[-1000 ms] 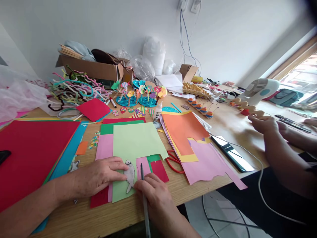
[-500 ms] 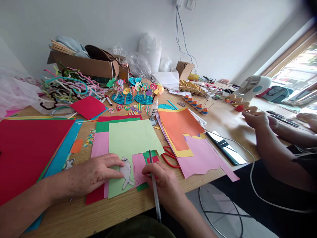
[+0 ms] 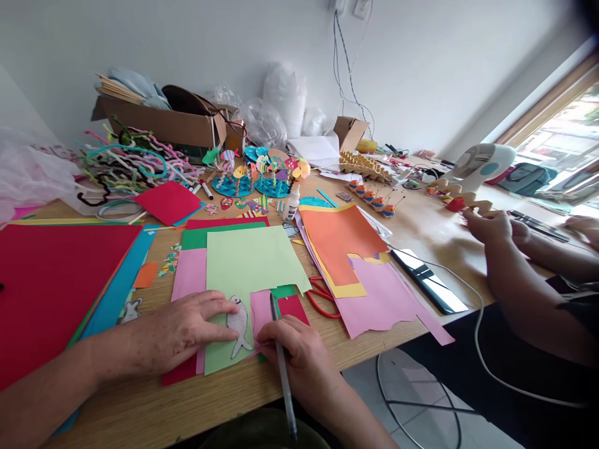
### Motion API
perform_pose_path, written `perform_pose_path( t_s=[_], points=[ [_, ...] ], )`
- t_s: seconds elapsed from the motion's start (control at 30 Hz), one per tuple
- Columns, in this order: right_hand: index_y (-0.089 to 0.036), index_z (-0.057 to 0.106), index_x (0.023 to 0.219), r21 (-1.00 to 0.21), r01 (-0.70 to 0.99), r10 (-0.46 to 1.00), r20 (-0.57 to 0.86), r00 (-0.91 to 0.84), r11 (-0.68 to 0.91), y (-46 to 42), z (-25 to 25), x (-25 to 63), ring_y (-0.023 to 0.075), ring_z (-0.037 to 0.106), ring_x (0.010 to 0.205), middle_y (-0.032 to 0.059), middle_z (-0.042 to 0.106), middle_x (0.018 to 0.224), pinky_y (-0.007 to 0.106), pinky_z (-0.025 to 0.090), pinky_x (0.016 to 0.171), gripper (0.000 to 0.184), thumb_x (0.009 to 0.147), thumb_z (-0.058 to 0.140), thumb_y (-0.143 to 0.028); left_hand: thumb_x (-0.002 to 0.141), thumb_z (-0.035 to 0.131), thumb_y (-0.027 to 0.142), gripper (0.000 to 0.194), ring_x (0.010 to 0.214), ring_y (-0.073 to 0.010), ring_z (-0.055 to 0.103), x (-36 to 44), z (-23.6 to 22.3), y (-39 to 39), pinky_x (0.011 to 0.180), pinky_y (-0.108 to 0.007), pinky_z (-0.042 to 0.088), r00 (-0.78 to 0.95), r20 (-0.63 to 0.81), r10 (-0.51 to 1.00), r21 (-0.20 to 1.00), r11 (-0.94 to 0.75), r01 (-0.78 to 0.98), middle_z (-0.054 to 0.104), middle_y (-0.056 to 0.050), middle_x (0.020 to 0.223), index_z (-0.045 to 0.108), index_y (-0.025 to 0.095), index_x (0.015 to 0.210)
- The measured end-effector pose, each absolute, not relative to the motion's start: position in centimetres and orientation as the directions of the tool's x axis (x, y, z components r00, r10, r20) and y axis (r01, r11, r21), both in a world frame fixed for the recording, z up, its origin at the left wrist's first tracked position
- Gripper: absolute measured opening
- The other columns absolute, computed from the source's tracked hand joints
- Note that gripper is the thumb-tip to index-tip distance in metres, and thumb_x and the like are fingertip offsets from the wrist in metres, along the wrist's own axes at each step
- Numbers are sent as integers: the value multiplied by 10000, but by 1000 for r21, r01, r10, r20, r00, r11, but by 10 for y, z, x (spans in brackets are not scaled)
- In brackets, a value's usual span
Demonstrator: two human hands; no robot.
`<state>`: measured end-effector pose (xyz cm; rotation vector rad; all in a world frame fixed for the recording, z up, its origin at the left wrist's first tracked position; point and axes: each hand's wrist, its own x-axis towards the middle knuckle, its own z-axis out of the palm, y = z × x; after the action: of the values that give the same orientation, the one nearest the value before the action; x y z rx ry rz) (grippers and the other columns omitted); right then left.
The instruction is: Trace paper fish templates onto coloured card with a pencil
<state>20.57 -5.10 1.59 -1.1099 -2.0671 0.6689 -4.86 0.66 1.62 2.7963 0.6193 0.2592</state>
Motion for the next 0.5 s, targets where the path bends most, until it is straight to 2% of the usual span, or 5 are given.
perform_pose_path(
  t_s=[0.17, 0.5],
  points=[
    [-180, 624, 802, -680, 486, 831, 379, -408, 549, -52, 9, 202, 137, 554, 635, 18, 615, 704, 210, 388, 573, 152, 827, 556, -46, 854, 411, 19, 546, 1262, -288, 464, -50, 13, 6, 1049, -444, 385, 885, 70, 461, 308, -853, 420, 513, -46, 1393, 612, 347, 1241],
    [-189, 621, 797, -619, 495, 791, 441, -425, 610, -52, 10, 200, 146, 547, 603, 23, 613, 667, 222, 388, 540, 180, 902, 489, -125, 840, 457, 27, 498, 1180, -298, 536, -45, 29, 7, 987, -427, 454, 900, 103, 423, 327, -869, 371, 579, -82, 1321, 642, 309, 1206]
  ],
)
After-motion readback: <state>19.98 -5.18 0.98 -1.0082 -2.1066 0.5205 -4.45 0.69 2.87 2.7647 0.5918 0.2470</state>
